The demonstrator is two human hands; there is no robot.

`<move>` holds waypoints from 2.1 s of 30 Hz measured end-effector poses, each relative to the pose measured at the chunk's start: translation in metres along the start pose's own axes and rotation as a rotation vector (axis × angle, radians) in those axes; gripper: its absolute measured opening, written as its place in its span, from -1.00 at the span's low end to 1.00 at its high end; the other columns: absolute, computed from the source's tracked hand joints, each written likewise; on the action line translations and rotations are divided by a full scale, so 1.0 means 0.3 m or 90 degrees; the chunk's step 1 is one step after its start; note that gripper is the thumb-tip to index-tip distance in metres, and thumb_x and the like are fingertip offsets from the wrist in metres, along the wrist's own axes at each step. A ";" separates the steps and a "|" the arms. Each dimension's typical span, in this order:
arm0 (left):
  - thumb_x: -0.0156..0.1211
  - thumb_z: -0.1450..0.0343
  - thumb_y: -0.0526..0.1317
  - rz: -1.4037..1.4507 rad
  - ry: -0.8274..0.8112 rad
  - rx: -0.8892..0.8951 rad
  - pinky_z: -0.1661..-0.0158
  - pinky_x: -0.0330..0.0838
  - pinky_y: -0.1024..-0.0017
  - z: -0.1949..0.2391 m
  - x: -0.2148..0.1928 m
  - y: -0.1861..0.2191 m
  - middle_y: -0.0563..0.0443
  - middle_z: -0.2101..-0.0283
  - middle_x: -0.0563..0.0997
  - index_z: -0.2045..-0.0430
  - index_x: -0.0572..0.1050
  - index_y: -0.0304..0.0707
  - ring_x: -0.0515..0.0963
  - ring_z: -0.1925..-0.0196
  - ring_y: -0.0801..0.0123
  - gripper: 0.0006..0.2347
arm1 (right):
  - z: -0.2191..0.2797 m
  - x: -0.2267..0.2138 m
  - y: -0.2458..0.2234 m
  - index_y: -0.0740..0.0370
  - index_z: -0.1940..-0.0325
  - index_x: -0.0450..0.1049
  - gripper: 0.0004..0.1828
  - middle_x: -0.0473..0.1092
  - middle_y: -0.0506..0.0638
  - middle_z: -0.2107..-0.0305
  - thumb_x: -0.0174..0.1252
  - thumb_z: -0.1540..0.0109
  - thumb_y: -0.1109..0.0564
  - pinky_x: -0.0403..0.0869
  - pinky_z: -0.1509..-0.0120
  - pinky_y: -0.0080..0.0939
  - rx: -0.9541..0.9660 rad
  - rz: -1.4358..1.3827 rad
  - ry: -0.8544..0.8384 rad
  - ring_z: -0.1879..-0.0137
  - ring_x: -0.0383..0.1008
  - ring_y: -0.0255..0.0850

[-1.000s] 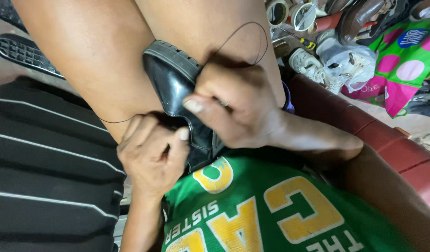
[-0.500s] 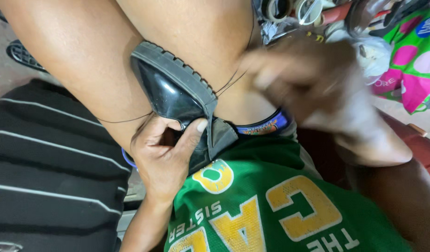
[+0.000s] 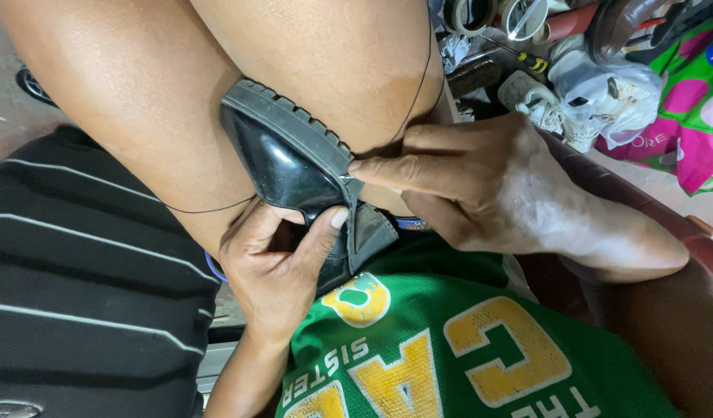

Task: The person sews the sole of a black shoe using a needle and thread. They repeatedly push the needle through the shoe's sole and pull the thread tight to secure the stitching.

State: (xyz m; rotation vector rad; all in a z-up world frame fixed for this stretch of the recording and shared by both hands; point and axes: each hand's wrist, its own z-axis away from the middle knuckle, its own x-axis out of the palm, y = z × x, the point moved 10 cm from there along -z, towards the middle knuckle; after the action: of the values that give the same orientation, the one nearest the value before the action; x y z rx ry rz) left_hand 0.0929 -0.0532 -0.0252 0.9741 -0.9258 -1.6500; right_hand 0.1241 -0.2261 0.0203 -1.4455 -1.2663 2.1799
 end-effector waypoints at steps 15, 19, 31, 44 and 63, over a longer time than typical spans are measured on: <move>0.47 -0.37 -0.42 -0.083 -0.007 0.068 0.16 0.51 0.51 -0.025 -0.007 0.049 -0.08 0.20 0.67 0.21 0.61 -0.42 0.66 0.24 0.40 -0.82 | -0.087 -0.003 -0.172 0.33 0.02 0.57 -0.73 0.40 -0.06 0.37 0.20 -0.20 0.22 0.43 0.52 -0.34 -0.037 0.301 -0.043 0.35 0.51 -0.30; 0.45 -0.39 -0.42 -0.067 -0.007 0.061 0.17 0.50 0.49 -0.031 -0.002 0.047 -0.09 0.21 0.66 0.21 0.61 -0.43 0.63 0.26 0.38 -0.84 | -0.093 -0.015 -0.144 0.24 0.02 0.59 -0.67 0.44 -0.07 0.36 0.21 -0.12 0.23 0.45 0.49 -0.29 -0.098 0.269 -0.031 0.35 0.52 -0.28; 0.41 -0.41 -0.44 -0.076 -0.014 0.086 0.08 0.51 0.48 0.024 -0.005 0.030 -0.13 0.13 0.66 0.16 0.61 -0.43 0.67 0.17 0.29 -0.83 | -0.089 -0.017 0.000 0.14 0.03 0.60 -0.67 0.51 -0.10 0.30 0.31 -0.12 0.27 0.44 0.37 -0.22 -0.110 0.008 -0.082 0.35 0.53 -0.19; 0.41 -0.42 -0.43 -0.089 -0.012 0.138 0.10 0.53 0.48 -0.003 -0.010 0.045 -0.13 0.10 0.65 0.15 0.61 -0.41 0.68 0.16 0.29 -0.84 | -0.155 0.028 -0.072 0.17 0.32 0.47 -0.81 0.44 -0.10 0.49 0.31 -0.17 0.06 0.50 0.43 -0.20 -0.157 0.163 -0.081 0.45 0.54 -0.22; 0.42 -0.43 -0.28 -0.425 0.061 0.239 0.20 0.54 0.29 0.078 -0.158 0.055 -0.19 0.17 0.62 0.11 0.57 -0.47 0.61 0.25 0.13 -0.75 | -0.064 0.004 0.008 0.18 0.17 0.52 -0.97 0.53 -0.08 0.32 0.20 -0.32 0.19 0.50 0.30 -0.26 -0.061 -0.016 -0.080 0.31 0.57 -0.26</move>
State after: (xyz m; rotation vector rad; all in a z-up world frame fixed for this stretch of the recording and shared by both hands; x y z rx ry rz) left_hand 0.0873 -0.0086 0.0069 1.7444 -0.9185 -1.9785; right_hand 0.1400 -0.2167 0.0151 -1.3367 -1.4408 2.2528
